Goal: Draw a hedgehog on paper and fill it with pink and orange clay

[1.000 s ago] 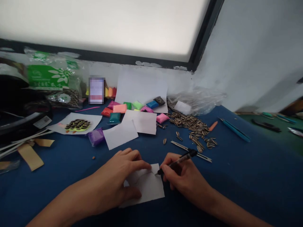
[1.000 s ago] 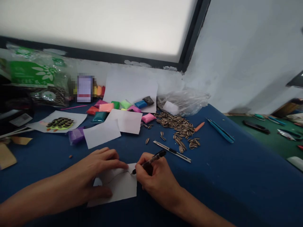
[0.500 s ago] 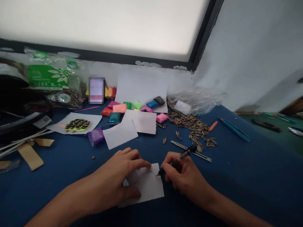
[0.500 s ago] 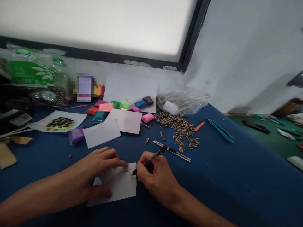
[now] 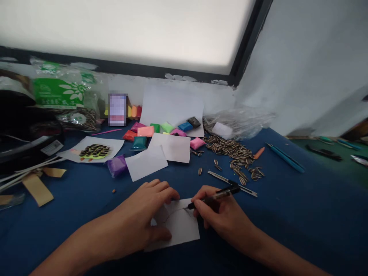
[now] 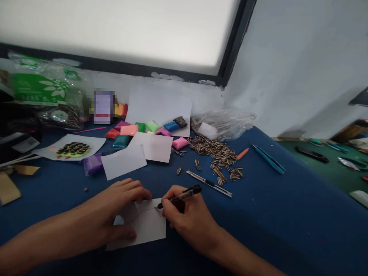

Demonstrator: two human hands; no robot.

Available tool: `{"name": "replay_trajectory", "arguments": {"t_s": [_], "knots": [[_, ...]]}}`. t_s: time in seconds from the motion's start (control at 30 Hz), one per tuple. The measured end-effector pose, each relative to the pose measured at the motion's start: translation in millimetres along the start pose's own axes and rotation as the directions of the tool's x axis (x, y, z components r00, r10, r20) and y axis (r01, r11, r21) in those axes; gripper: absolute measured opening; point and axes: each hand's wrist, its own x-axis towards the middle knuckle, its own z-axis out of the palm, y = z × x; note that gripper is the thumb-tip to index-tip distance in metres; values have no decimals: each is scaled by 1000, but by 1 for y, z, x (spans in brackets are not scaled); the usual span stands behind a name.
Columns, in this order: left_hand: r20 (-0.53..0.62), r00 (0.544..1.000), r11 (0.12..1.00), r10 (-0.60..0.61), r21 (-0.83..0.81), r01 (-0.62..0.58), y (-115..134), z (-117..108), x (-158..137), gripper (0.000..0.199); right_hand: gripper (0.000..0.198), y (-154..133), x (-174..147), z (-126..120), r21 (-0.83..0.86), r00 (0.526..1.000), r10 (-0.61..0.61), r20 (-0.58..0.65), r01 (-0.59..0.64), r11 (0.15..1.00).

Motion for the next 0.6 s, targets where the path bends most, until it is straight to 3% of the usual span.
{"name": "replay_trajectory", "arguments": {"t_s": [0.23,0.6], "knots": [[-13,1000,1000,8,-12,-8,0,0,-1,45,17,1,0,-2,-112,999,-30,-18,28,993],[1,1000,1000,-10,5,10,2,-2,0,47,15,0,-1,-5,-93,1000,23,0,-23,995]]}}
